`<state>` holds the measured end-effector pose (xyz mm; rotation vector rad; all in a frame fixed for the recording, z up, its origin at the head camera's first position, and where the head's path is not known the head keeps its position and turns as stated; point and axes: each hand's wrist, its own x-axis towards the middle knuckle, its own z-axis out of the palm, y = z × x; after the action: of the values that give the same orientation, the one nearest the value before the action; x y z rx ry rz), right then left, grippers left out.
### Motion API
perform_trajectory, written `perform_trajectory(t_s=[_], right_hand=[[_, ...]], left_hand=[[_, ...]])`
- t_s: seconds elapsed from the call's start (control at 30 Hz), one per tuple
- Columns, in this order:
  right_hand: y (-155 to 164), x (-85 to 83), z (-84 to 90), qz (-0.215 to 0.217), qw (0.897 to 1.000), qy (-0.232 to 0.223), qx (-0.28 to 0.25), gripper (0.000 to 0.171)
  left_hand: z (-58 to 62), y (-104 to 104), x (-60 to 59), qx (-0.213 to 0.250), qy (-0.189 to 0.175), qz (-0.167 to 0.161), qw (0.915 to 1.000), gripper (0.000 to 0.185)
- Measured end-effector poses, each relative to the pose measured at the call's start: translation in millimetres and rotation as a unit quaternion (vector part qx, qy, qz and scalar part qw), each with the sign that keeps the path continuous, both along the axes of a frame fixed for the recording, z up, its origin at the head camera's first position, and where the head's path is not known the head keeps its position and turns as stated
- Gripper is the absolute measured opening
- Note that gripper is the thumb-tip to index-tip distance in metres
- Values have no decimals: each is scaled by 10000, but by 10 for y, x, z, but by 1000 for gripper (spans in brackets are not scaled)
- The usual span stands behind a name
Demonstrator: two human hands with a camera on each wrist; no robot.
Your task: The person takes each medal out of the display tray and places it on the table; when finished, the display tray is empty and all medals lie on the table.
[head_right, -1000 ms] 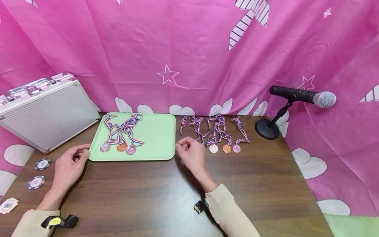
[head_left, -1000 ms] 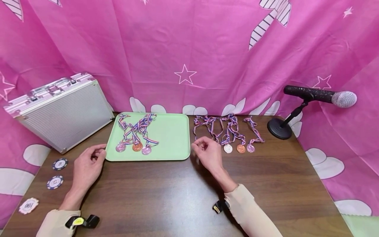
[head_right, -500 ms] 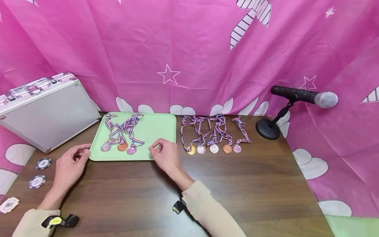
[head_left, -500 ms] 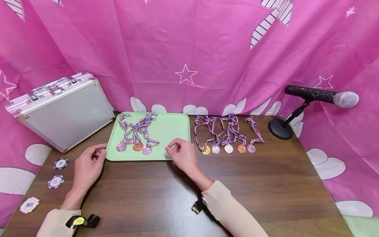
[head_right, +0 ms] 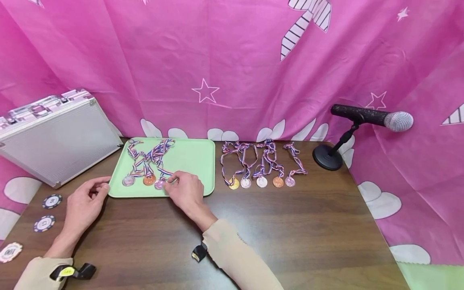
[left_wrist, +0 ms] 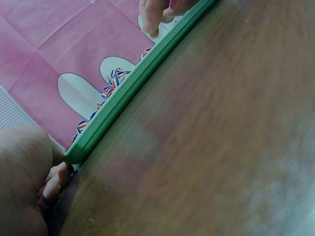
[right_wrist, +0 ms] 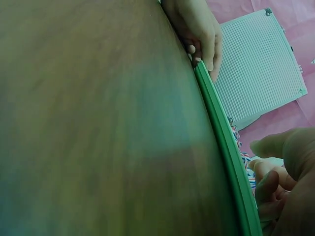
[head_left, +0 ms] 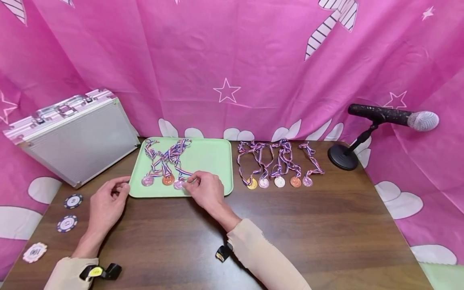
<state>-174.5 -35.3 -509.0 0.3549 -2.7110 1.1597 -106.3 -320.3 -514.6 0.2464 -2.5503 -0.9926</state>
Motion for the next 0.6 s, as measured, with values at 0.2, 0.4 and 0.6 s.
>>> perform_trajectory(t_s=[0.2,0.4,0.6], right_hand=[[-153,-52,-48,-63,9992,-59,394,28],[-255,-33,-1,-354,9946,333,917,43],[-279,21,145,-354,9931,22,1119,41]], left_hand=[[23,2,6,-12,-9,-30,10000,31],[22,-6,-7,-48,-46,-31,10000,31],[-4,9,-3,-8,-63,22,10000,31]])
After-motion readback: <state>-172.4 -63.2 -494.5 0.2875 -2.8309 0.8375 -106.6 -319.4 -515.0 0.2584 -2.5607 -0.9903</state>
